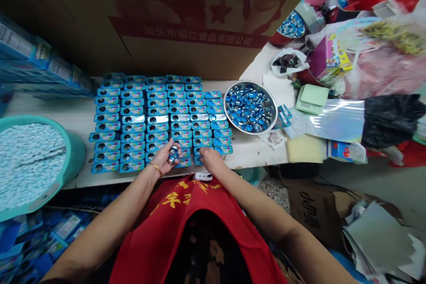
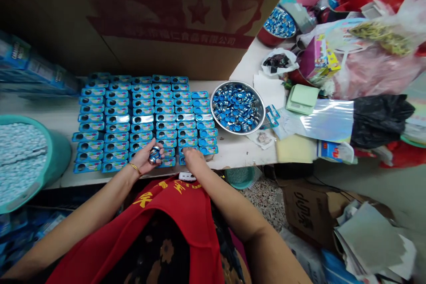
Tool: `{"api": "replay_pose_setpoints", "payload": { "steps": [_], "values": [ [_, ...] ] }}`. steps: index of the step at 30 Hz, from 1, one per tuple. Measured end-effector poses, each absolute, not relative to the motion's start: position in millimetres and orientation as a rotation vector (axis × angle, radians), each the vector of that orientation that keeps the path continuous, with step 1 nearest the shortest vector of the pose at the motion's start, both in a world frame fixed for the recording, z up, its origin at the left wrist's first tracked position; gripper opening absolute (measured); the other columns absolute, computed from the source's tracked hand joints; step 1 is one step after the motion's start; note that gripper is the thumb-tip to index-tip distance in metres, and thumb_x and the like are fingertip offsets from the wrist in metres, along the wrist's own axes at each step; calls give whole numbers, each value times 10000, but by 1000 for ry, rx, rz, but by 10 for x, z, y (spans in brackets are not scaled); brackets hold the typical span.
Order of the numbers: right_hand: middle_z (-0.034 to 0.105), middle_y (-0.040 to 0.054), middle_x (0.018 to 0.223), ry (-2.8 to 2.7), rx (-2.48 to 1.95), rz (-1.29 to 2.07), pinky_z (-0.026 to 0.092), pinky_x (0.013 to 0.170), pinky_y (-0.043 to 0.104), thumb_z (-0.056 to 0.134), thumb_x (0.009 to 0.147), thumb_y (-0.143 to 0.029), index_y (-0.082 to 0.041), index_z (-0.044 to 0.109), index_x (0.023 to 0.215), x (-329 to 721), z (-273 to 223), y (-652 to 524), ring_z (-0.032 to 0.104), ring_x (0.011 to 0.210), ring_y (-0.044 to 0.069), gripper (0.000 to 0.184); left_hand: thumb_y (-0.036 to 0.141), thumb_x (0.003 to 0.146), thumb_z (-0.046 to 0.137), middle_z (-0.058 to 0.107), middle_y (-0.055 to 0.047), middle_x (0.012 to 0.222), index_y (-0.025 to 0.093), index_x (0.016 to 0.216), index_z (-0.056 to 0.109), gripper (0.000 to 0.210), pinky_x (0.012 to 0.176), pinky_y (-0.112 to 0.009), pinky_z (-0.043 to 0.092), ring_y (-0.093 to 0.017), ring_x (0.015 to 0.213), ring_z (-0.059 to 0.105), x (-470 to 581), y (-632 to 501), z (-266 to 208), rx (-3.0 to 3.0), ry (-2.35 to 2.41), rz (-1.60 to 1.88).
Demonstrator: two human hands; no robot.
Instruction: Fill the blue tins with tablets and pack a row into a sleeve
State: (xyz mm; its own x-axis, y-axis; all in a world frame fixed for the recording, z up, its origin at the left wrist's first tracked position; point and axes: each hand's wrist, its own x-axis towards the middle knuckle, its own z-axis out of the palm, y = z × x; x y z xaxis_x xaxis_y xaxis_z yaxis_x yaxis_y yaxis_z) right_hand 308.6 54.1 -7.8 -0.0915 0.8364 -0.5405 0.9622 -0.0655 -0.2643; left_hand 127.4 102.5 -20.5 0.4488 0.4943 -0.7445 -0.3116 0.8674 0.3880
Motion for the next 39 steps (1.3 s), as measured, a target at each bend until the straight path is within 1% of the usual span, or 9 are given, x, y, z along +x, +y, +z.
{"api": "replay_pose_setpoints", "payload": {
  "steps": [7,11,14,17,20,24,29,34,39],
  "values": [
    [630,141,904,1826,1977,-837,434,670,308,630,683,-261,-145,488,1087,2962,-156,679,593,863,258,444,286,738,510,554,-40,704,139,829,564,181,384,-184,374,-125,578,544,1211,1014,-85,211,893,558],
    [642,73,852,1880,1964,-875,421,670,259,597,723,-298,-191,551,986,3014,-54,725,597,817,191,287,260,740,533,564,-54,760,132,905,576,213,391,-167,373,-106,590,541,1224,970,-114,242,909,560],
    [628,29,900,2170,2026,-1062,404,714,229,501,796,-344,-216,591,928,3007,52,853,570,830,132,205,269,745,557,561,-62,771,126,928,574,233,405,-159,375,-96,595,536,1246,947,-141,285,861,540],
    [632,20,835,2380,1946,-1607,407,703,221,518,775,-323,-179,626,894,2961,92,1002,570,748,111,216,284,733,586,556,-67,756,121,883,570,222,411,-156,372,-93,591,531,1278,929,-137,306,798,509],
    [627,-3,664,2141,1740,-2117,417,620,213,497,760,-257,-137,628,884,2937,49,1058,574,624,104,216,295,729,595,552,-73,752,118,865,562,226,411,-154,365,-90,588,524,1300,915,-132,297,759,456],
    [603,-26,589,2110,1866,-1995,388,562,195,481,698,-164,-143,606,870,2951,-62,994,551,591,104,214,296,738,586,541,-61,723,121,853,556,212,413,-148,356,-81,574,509,1299,905,-149,286,747,387],
    [545,-45,600,2002,2202,-1853,361,521,181,441,681,-154,-157,563,796,2942,-184,881,483,547,82,167,274,745,580,553,-82,777,120,940,561,249,411,-142,354,-84,597,514,1275,907,-164,273,767,381],
    [533,-44,613,1817,2215,-2264,415,530,199,486,700,-241,-164,525,794,2962,-157,815,511,547,86,127,245,736,590,555,-75,767,111,949,576,252,405,-136,358,-85,597,524,1294,905,-147,228,835,430],
    [574,-31,639,1367,2467,-2491,466,542,224,471,693,-201,-175,487,798,3229,-130,836,586,588,110,109,236,740,585,567,-79,787,107,963,585,258,402,-142,373,-83,588,528,1192,920,-163,207,862,510]
  ]
}}
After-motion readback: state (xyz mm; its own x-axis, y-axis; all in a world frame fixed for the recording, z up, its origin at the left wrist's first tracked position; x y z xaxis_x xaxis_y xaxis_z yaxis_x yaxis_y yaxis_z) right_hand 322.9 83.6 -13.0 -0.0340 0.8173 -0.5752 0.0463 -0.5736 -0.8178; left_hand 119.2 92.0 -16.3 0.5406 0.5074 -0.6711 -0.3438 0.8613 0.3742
